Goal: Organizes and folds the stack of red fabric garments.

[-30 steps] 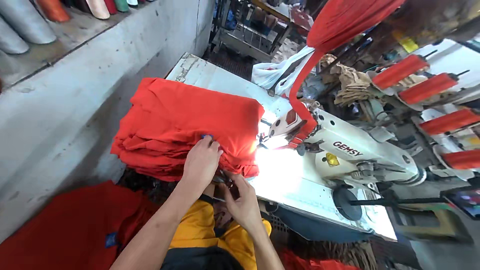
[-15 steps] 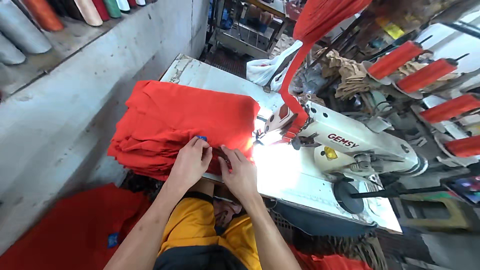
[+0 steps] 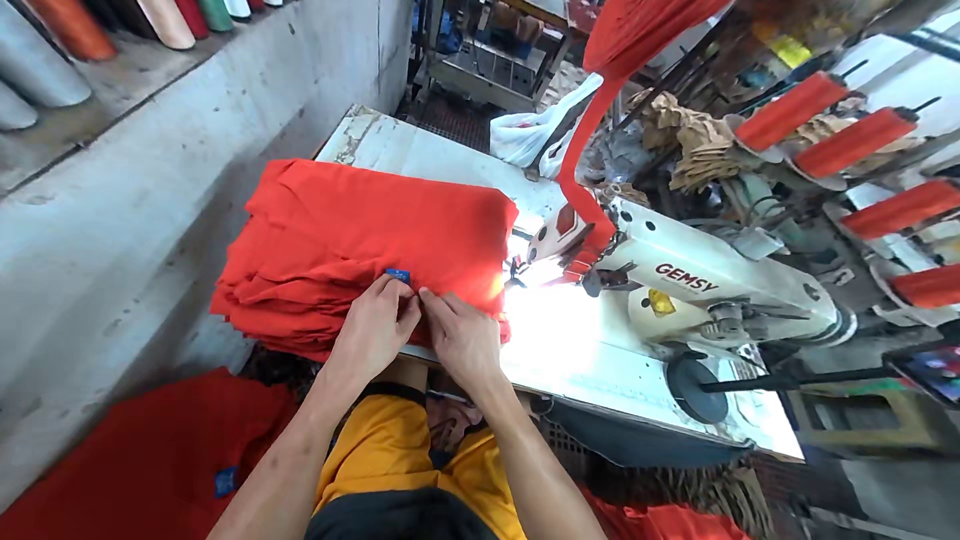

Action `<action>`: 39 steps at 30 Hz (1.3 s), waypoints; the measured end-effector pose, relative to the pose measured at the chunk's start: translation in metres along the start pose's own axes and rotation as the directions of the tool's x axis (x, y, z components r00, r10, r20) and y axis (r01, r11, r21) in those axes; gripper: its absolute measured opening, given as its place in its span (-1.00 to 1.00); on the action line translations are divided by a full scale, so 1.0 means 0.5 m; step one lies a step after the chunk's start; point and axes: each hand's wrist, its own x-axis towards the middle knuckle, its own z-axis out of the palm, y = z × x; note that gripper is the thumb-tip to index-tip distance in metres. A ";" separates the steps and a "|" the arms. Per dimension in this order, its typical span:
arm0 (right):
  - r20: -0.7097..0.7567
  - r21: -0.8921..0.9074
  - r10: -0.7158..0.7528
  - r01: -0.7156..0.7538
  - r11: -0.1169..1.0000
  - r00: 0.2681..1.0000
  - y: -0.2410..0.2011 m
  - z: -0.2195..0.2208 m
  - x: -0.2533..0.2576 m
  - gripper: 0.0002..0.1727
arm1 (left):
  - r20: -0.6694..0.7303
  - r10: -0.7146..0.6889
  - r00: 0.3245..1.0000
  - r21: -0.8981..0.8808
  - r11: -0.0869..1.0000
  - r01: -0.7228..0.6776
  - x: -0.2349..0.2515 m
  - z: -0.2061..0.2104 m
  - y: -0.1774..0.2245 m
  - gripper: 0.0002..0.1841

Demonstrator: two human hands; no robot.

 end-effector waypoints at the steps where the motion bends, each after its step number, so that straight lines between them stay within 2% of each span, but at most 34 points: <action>1: -0.009 0.011 0.003 -0.003 1.000 1.000 0.002 0.002 -0.002 -0.68 | 0.025 -0.032 0.999 0.006 0.999 0.032 -0.001 -0.015 0.011 -0.82; 3: -0.051 0.022 0.013 -0.012 1.000 0.999 0.017 0.017 -0.016 -0.70 | 0.118 -0.153 0.981 0.010 0.988 0.153 -0.001 -0.062 0.049 -0.76; 7: -0.003 0.071 0.149 -0.149 0.986 0.989 0.036 0.016 -0.044 -0.61 | 0.005 0.014 1.000 0.095 0.995 -0.015 -0.008 -0.018 -0.038 -0.82; 16: -0.001 0.093 0.150 -0.150 0.984 0.989 0.034 0.003 -0.045 -0.64 | 0.044 0.009 0.999 0.213 0.977 -0.018 0.033 0.017 -0.013 -0.75; 19: 0.005 0.097 0.150 -0.150 0.984 0.989 0.034 0.001 -0.044 -0.63 | 0.110 0.017 0.994 0.295 0.954 -0.049 0.039 0.017 -0.018 -0.74; 21: 0.015 0.102 0.148 -0.149 0.984 0.989 0.032 -0.001 -0.044 -0.63 | 0.108 0.028 0.994 0.273 0.960 -0.056 0.035 0.004 -0.017 -0.80; 23: 0.021 0.104 0.142 -0.143 0.984 0.990 0.027 -0.004 -0.043 -0.63 | 0.089 0.030 0.996 0.257 0.965 -0.052 0.024 -0.011 -0.016 -0.77; 28: 0.033 0.057 0.058 -0.060 0.997 0.998 0.006 -0.007 -0.023 -0.64 | -0.023 0.085 0.996 0.178 0.981 -0.079 -0.009 -0.018 -0.016 -0.78; 30: 0.128 0.044 0.068 -0.074 0.996 0.989 -0.017 -0.026 -0.005 -0.63 | -0.036 0.082 0.996 0.165 0.983 -0.075 -0.017 -0.019 -0.010 -0.78; 31: 0.151 0.028 0.050 -0.055 0.998 0.987 -0.023 -0.028 0.001 -0.62 | -0.043 0.078 0.996 0.161 0.985 -0.070 -0.019 -0.018 -0.007 -0.78; 34: 0.054 -0.041 -0.096 0.098 0.994 0.994 -0.016 0.006 0.003 -0.65 | -0.067 0.064 0.996 0.167 0.985 -0.052 -0.024 -0.016 -0.003 -0.77; 36: 0.095 -0.045 -0.066 0.070 0.997 0.993 -0.026 -0.012 0.009 -0.64 | -0.034 0.017 0.999 0.157 0.988 -0.011 -0.026 -0.033 0.015 -0.75; 38: 0.047 -0.031 -0.036 0.037 0.999 0.998 -0.017 -0.011 0.007 -0.67 | 0.063 -0.081 0.995 0.118 0.990 0.074 -0.027 -0.062 0.036 -0.70; 39: 0.016 -0.025 -0.020 0.020 0.999 1.000 -0.002 0.000 0.001 -0.68 | 0.074 -0.088 0.993 0.125 0.989 0.078 -0.029 -0.063 0.028 -0.70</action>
